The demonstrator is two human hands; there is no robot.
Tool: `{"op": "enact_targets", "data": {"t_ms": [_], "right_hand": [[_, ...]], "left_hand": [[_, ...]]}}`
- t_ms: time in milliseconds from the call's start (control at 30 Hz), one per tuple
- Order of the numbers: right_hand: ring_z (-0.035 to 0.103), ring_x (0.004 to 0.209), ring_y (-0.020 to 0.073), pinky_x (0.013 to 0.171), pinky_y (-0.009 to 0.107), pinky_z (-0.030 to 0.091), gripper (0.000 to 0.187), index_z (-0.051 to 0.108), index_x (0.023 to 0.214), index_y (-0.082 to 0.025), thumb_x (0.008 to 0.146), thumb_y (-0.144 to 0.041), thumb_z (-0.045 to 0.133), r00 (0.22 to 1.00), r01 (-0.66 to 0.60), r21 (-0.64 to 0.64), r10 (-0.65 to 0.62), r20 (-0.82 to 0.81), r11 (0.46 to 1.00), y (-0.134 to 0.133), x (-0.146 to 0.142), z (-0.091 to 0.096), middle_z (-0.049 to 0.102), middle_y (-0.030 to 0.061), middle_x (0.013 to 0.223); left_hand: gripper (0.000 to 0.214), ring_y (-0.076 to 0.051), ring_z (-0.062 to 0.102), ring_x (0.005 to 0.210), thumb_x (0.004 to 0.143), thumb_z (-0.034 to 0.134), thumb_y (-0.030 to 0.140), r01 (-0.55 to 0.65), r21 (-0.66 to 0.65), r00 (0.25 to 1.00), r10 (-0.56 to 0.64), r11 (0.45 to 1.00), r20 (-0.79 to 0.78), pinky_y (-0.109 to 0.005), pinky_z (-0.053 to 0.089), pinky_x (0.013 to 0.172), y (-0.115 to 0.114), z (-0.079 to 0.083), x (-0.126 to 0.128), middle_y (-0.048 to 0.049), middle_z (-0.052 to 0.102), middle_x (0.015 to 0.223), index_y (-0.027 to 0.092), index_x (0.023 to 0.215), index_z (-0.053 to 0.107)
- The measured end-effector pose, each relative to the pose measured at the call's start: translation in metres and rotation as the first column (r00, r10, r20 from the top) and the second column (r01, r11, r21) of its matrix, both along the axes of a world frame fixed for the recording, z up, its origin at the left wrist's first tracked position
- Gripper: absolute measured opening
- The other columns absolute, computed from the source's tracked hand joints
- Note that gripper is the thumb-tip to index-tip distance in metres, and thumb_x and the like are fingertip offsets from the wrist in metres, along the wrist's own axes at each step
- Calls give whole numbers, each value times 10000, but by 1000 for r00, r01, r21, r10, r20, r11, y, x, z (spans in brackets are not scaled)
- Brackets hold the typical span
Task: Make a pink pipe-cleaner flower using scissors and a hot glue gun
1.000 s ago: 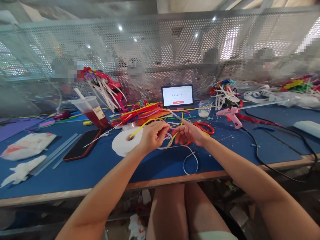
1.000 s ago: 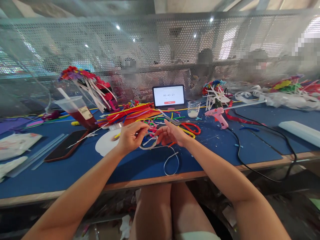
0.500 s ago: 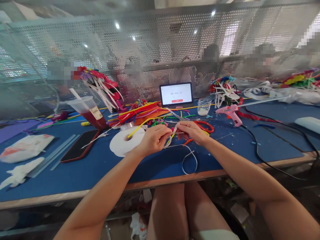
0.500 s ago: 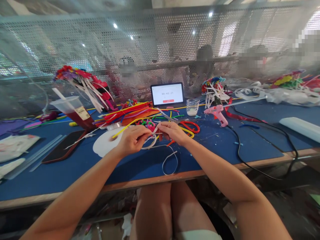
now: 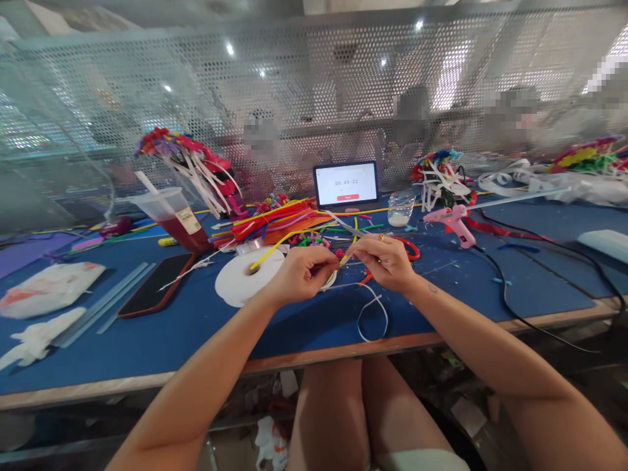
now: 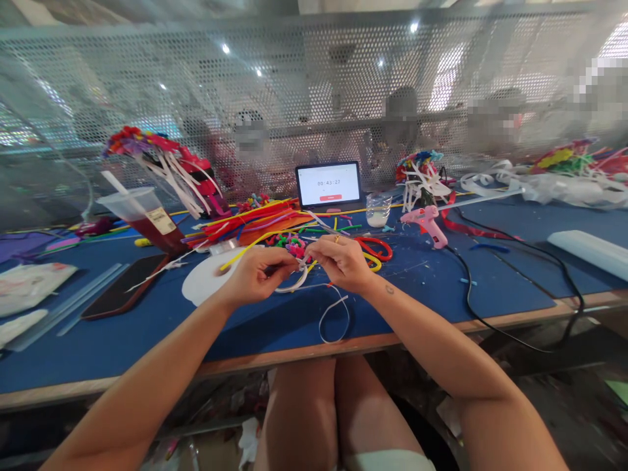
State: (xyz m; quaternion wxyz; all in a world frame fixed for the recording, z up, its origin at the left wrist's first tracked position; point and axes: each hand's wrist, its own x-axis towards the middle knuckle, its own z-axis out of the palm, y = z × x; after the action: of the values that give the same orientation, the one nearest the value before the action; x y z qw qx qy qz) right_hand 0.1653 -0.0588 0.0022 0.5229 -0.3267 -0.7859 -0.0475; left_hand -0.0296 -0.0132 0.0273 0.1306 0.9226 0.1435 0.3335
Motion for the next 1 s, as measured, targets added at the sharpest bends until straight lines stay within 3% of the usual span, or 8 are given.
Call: {"op": "enact_targets", "data": {"t_ms": [133, 300, 500, 600, 700, 833, 1000], "right_hand": [[594, 759, 124, 684, 258, 488, 193, 620, 961, -185, 887, -139, 448, 982, -64, 201, 25, 187, 977, 0, 7, 1, 661, 48, 838], [532, 717, 129, 643, 287, 457, 246, 570, 1095, -207, 901, -152, 429, 852, -33, 472, -222, 474, 881, -7, 17, 6, 654, 46, 958], [480, 639, 111, 584, 269, 442, 174, 612, 989, -248, 838, -166, 583, 773, -52, 666, -392, 499, 744, -14, 16, 17, 638, -20, 846], [481, 636, 109, 573, 268, 448, 193, 616, 988, -278, 832, -167, 590, 765, -54, 707, -426, 484, 705, -13, 16, 15, 623, -30, 854], [485, 641, 104, 565, 268, 450, 265, 585, 1064, -323, 842, -178, 581, 762, -59, 699, -420, 493, 713, -11, 18, 10, 609, -39, 885], [473, 630, 95, 571, 259, 456, 208, 604, 1007, -300, 836, -182, 596, 759, -62, 691, -416, 501, 720, -10, 20, 9, 599, -40, 854], [462, 657, 100, 598, 262, 457, 173, 621, 959, -273, 819, -171, 612, 755, -83, 694, -409, 513, 715, -10, 19, 11, 591, -33, 872]], "left_hand": [[124, -89, 562, 562, 782, 519, 127, 0, -36, 1000, 0, 999, -1, -182, 416, 501, -1, 2, 0, -14, 647, 647, 150, 745, 635], [140, -84, 544, 555, 810, 518, 177, 5, -40, 1000, -4, 999, 26, -184, 406, 500, -4, 5, 0, -15, 635, 633, 143, 750, 640], [152, -83, 510, 541, 809, 549, 237, -2, -238, 999, 15, 971, 52, -181, 380, 463, -2, 3, -2, -11, 606, 616, 143, 752, 653], [173, -84, 501, 532, 807, 569, 275, 50, -361, 996, -23, 931, 81, -187, 382, 462, -1, 3, -2, -9, 594, 599, 139, 750, 660], [192, -78, 474, 507, 797, 589, 307, 90, -466, 995, -57, 880, 85, -187, 359, 445, 0, 3, -2, -1, 574, 579, 138, 730, 652], [209, -70, 446, 486, 778, 614, 326, 113, -558, 993, -73, 822, 94, -189, 337, 438, 1, 2, -3, 8, 548, 562, 134, 700, 636], [221, -66, 445, 480, 775, 620, 340, 92, -575, 994, -38, 813, 106, -185, 324, 429, 0, 0, -1, 10, 546, 550, 130, 715, 654]]}}
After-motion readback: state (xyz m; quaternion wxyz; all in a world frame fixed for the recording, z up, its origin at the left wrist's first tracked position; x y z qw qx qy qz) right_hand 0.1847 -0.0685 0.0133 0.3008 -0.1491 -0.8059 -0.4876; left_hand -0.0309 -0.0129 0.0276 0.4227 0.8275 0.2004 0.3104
